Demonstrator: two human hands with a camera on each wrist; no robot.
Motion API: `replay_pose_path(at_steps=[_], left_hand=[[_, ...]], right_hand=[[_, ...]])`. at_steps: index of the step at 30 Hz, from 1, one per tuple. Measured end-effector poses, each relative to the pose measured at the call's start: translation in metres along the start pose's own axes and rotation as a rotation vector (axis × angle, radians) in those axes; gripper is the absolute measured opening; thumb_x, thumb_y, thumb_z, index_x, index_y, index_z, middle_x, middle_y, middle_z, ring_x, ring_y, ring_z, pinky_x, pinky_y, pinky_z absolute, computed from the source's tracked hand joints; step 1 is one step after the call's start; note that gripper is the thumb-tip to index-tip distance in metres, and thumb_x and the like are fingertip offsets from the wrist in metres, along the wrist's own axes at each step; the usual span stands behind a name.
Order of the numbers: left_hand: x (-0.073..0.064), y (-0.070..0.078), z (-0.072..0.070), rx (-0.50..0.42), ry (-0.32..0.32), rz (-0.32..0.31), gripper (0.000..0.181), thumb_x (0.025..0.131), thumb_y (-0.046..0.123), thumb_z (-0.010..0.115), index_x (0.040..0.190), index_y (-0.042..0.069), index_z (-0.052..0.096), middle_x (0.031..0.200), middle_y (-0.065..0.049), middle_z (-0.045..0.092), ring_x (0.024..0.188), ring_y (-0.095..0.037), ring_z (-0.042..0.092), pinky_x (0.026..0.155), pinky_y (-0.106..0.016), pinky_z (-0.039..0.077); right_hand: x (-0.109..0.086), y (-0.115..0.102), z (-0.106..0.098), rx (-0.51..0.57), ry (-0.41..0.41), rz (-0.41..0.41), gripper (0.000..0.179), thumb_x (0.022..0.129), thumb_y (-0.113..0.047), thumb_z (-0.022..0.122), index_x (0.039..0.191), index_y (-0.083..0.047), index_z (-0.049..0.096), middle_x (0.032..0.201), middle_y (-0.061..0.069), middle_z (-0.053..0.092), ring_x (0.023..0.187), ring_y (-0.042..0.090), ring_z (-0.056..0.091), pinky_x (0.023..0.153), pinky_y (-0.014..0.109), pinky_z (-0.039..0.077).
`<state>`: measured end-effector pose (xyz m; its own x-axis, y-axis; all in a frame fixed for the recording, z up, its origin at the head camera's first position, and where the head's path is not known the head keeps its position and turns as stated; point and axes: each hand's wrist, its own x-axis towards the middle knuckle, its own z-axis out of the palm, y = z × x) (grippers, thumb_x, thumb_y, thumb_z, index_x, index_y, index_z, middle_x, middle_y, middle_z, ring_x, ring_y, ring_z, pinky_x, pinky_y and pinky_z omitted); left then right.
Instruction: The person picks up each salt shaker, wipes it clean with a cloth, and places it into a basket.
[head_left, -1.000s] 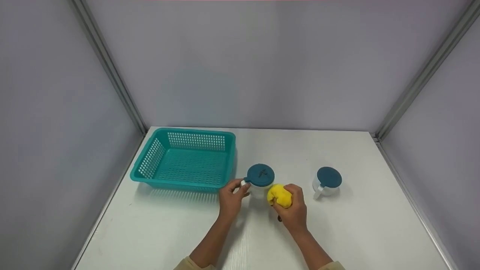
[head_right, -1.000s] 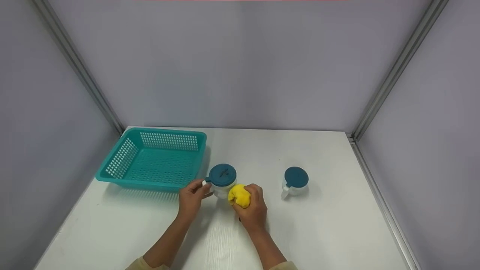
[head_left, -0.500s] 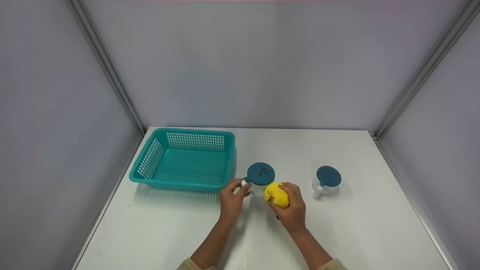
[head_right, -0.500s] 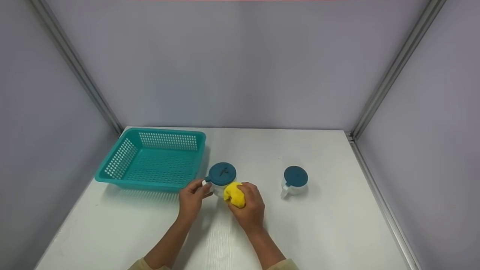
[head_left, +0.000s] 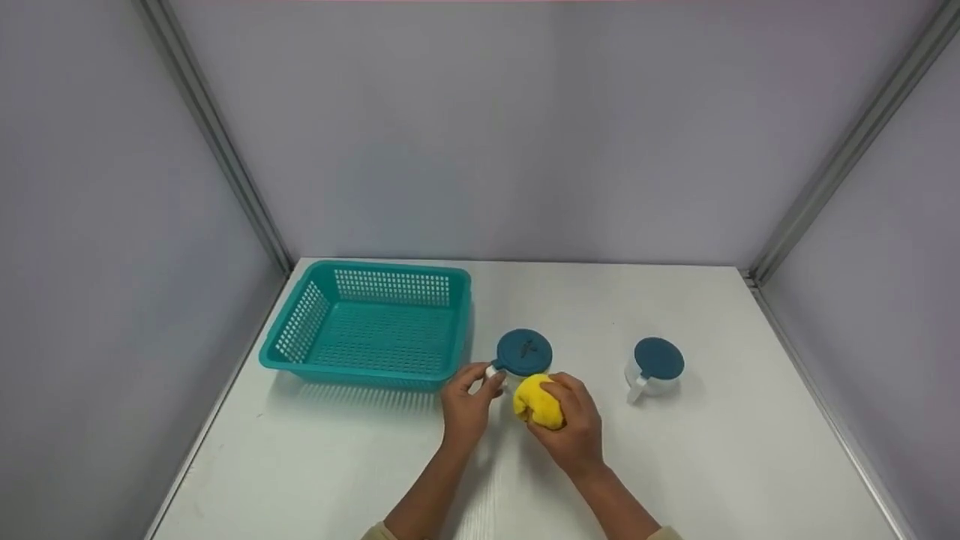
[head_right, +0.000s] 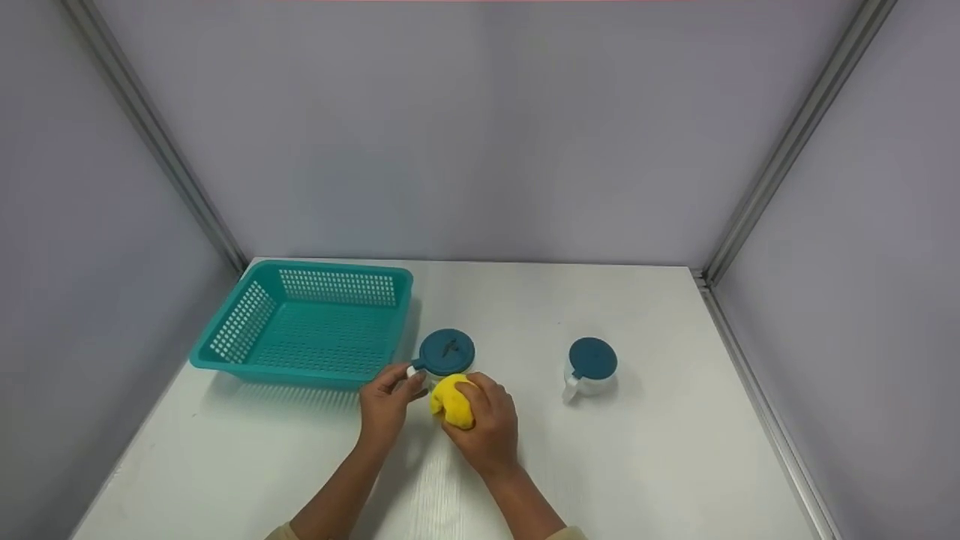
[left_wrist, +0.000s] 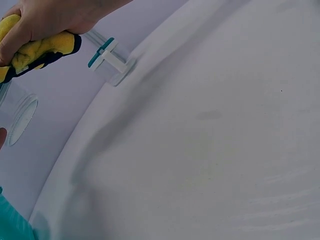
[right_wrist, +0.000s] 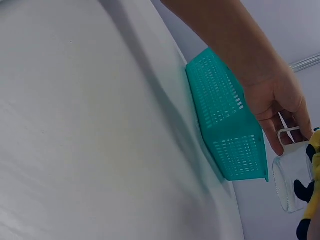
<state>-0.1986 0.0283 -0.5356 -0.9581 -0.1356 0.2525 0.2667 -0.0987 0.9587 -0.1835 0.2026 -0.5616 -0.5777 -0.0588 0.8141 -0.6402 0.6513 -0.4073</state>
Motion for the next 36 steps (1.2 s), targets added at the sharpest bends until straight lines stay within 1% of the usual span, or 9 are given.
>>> replay_pose_path(at_steps=[6,10,14,18,21,25,29,32,36], left_hand=[[-0.001,-0.002,0.004,-0.004,-0.008,-0.029,0.015,0.085,0.012,0.069,0.099,0.007,0.070,0.097,-0.007,0.064,0.091,-0.036,0.061,0.074,-0.043,0.056],[-0.002,-0.003,0.006,0.007,-0.002,-0.061,0.015,0.086,0.014,0.069,0.100,0.011,0.070,0.099,-0.004,0.063,0.093,-0.031,0.061,0.074,-0.035,0.056],[-0.002,-0.001,0.009,0.062,0.017,-0.078,0.015,0.086,0.017,0.068,0.100,0.014,0.071,0.099,0.000,0.064,0.093,-0.024,0.060,0.074,-0.028,0.056],[-0.003,0.002,0.010,0.131,0.036,-0.058,0.015,0.087,0.018,0.068,0.101,0.014,0.071,0.098,0.003,0.065,0.095,-0.019,0.059,0.080,-0.026,0.054],[-0.003,0.002,0.010,0.162,0.045,-0.037,0.016,0.087,0.019,0.068,0.101,0.013,0.071,0.098,0.004,0.065,0.095,-0.017,0.060,0.083,-0.026,0.051],[0.002,-0.014,0.011,0.155,0.055,-0.021,0.016,0.086,0.019,0.069,0.100,0.012,0.072,0.097,0.001,0.066,0.095,-0.019,0.060,0.084,-0.025,0.051],[0.006,-0.032,0.011,0.151,0.077,-0.024,0.016,0.085,0.024,0.070,0.099,0.016,0.072,0.097,0.002,0.065,0.095,-0.017,0.060,0.084,-0.025,0.051],[0.005,-0.036,0.011,0.161,0.090,-0.027,0.018,0.085,0.032,0.069,0.098,0.020,0.072,0.097,0.005,0.065,0.093,-0.013,0.059,0.084,-0.028,0.052],[0.005,-0.035,0.011,0.158,0.098,-0.022,0.020,0.085,0.038,0.068,0.097,0.023,0.072,0.097,0.007,0.064,0.092,-0.013,0.059,0.084,-0.031,0.052]], right_hand=[[0.001,-0.007,0.002,-0.037,0.005,-0.026,0.050,0.064,-0.017,0.085,0.108,-0.009,0.064,0.115,0.007,0.058,0.101,0.015,0.056,0.102,0.016,0.036],[0.002,-0.008,0.004,-0.063,0.010,-0.054,0.050,0.063,-0.017,0.085,0.108,-0.010,0.064,0.114,0.007,0.058,0.099,0.016,0.057,0.101,0.015,0.037],[0.003,-0.009,0.006,-0.097,0.013,-0.073,0.050,0.063,-0.019,0.086,0.108,-0.011,0.065,0.113,0.007,0.059,0.098,0.015,0.057,0.099,0.015,0.039],[0.001,-0.009,0.008,-0.135,0.005,-0.082,0.050,0.064,-0.023,0.086,0.108,-0.012,0.065,0.114,0.005,0.059,0.096,0.015,0.057,0.094,0.018,0.043],[0.000,-0.010,0.009,-0.161,-0.011,-0.074,0.049,0.064,-0.024,0.085,0.108,-0.013,0.065,0.114,0.004,0.059,0.095,0.014,0.057,0.089,0.022,0.048],[-0.001,-0.011,0.011,-0.212,-0.025,-0.056,0.048,0.064,-0.027,0.085,0.106,-0.015,0.065,0.114,0.004,0.059,0.095,0.013,0.056,0.084,0.028,0.051],[-0.001,-0.013,0.014,-0.249,-0.043,-0.053,0.047,0.065,-0.030,0.085,0.105,-0.015,0.065,0.113,0.004,0.058,0.094,0.014,0.056,0.080,0.030,0.053],[-0.002,-0.013,0.017,-0.261,-0.060,-0.049,0.046,0.067,-0.033,0.083,0.105,-0.015,0.065,0.114,0.004,0.058,0.093,0.014,0.057,0.078,0.030,0.053],[-0.004,-0.013,0.020,-0.282,-0.081,-0.048,0.045,0.069,-0.036,0.082,0.105,-0.016,0.065,0.113,0.003,0.059,0.090,0.012,0.057,0.076,0.029,0.053]])
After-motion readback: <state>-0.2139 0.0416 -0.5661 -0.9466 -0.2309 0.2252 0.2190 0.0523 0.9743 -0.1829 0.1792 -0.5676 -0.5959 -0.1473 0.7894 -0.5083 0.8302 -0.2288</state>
